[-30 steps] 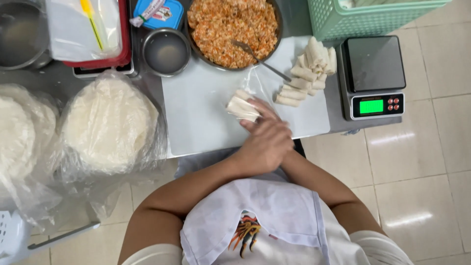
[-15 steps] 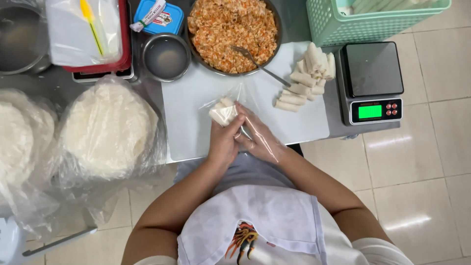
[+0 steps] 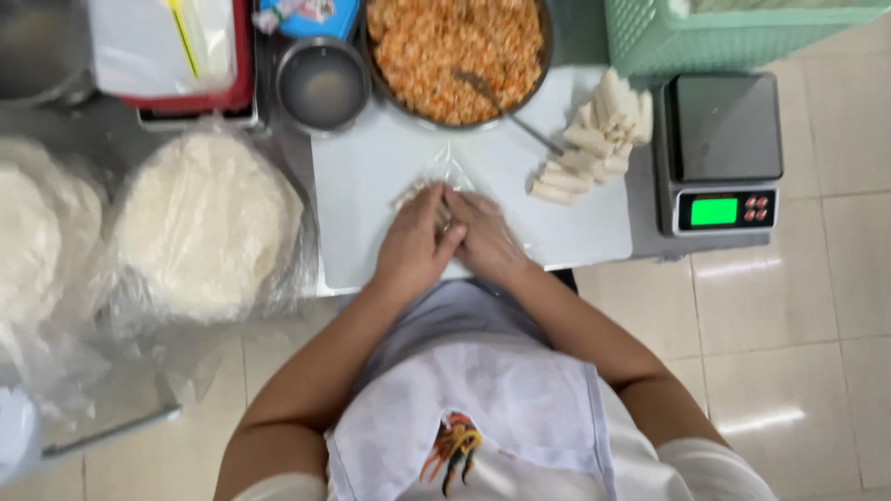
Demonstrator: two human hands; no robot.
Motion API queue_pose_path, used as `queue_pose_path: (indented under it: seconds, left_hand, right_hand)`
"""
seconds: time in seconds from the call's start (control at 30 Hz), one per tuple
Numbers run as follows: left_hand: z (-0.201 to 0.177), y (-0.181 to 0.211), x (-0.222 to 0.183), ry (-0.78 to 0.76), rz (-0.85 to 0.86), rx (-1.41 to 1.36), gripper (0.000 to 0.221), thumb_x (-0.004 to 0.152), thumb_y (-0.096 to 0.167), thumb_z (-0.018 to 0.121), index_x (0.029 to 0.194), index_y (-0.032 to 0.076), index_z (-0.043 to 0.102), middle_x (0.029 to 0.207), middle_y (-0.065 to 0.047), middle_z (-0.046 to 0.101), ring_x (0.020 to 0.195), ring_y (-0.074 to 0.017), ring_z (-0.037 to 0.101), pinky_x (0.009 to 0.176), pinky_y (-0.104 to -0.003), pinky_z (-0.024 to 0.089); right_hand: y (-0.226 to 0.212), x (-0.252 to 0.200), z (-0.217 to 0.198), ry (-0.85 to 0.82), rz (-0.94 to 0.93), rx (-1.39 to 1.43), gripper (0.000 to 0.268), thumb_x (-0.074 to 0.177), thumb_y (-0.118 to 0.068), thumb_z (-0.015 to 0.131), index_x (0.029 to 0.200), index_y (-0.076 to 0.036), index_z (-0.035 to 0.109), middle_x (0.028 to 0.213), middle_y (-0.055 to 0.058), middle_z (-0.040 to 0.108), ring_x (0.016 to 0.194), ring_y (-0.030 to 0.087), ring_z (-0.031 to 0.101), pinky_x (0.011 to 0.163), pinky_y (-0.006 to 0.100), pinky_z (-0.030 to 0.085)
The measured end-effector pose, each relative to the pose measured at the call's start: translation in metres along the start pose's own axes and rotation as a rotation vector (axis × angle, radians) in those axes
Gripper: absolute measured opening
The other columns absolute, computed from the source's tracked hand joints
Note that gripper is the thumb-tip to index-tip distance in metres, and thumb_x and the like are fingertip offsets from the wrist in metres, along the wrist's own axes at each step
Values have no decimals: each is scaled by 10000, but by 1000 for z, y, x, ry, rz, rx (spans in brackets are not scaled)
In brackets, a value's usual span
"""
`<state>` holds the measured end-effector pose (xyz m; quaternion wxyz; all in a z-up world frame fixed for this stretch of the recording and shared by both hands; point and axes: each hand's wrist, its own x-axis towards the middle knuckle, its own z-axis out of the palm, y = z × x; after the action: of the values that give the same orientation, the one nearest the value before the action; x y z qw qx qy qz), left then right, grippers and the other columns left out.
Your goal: The person places small white rolls into a clear plastic bag and then places the bag on a digital scale.
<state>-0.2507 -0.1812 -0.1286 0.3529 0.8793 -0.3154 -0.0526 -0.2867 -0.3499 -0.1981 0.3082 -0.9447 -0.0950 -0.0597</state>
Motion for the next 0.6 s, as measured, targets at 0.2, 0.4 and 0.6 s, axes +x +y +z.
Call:
queue_pose_path:
  seconds: [0.2, 0.4, 0.6]
  left_hand:
    - [19, -10, -10, 70, 128, 177, 652, 1053, 472, 498, 1532, 32, 444, 1428, -217, 599, 1408, -371, 492, 1237, -516, 256]
    - [42, 62, 68, 63, 524, 113, 378, 1046, 182, 491, 1386, 44, 581, 1457, -166, 574, 1383, -389, 494, 1173, -529, 352]
    - [113, 84, 136, -93, 584, 262, 586, 845, 31, 553, 1422, 133, 532, 1326, -22, 637, 1144, -278, 599, 889, -423, 467]
  right_hand:
    - [-46, -50, -174, -663, 103, 348, 507, 992, -269, 596, 1474, -123, 542, 1214, 318, 701, 1121, 552, 634, 985, 628, 478]
    - [62, 8, -221, 307, 318, -248, 199, 1023, -196, 699, 1129, -36, 645, 933, 122, 595, 860, 297, 544, 731, 447, 430]
    - [141, 33, -219, 332, 528, -113, 475, 893, -180, 547, 1362, -102, 568, 972, 134, 712, 919, 383, 658, 849, 460, 472]
